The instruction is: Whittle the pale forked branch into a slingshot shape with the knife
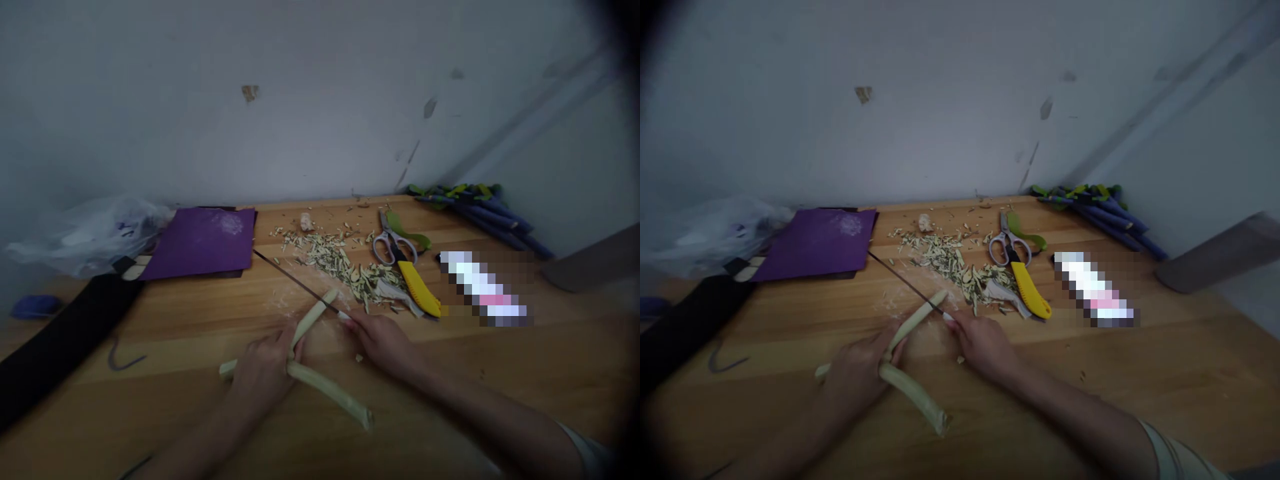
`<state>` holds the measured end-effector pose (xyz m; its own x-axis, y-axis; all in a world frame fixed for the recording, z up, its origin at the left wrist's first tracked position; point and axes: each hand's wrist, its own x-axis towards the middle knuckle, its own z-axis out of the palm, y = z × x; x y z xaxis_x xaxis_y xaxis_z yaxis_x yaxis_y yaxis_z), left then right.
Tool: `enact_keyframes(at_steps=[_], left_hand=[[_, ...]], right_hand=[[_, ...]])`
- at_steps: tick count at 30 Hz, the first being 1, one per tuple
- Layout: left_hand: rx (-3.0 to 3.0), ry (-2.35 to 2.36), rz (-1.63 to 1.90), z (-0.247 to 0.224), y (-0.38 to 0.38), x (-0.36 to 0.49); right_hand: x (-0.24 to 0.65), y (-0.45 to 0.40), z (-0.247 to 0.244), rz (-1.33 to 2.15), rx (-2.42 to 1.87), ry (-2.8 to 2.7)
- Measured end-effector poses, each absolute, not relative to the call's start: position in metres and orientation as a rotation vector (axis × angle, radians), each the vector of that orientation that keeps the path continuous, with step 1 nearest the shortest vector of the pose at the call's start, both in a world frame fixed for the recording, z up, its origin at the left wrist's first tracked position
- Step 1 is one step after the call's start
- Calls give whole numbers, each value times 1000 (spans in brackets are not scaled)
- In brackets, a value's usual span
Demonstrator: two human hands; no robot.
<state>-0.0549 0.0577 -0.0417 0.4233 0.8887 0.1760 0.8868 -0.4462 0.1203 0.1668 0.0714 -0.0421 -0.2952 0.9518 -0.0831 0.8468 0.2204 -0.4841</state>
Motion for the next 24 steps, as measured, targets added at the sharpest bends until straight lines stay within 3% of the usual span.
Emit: enact_keyframes(at_steps=[7,14,20,24], left_hand=[[2660,1636,284,-36,59,-54],[2902,1640,222,-41,58,-55],[3263,1512,114,-30,60,-63],[3478,1306,63,-19,70,-73]], right_hand=[[169,72,-42,723,-1683,-2265],[162,69,-39,473,-1833,-2406],[172,71,-37,940,-1565,-2136],[176,73,-36,1065,-1447,-2031]])
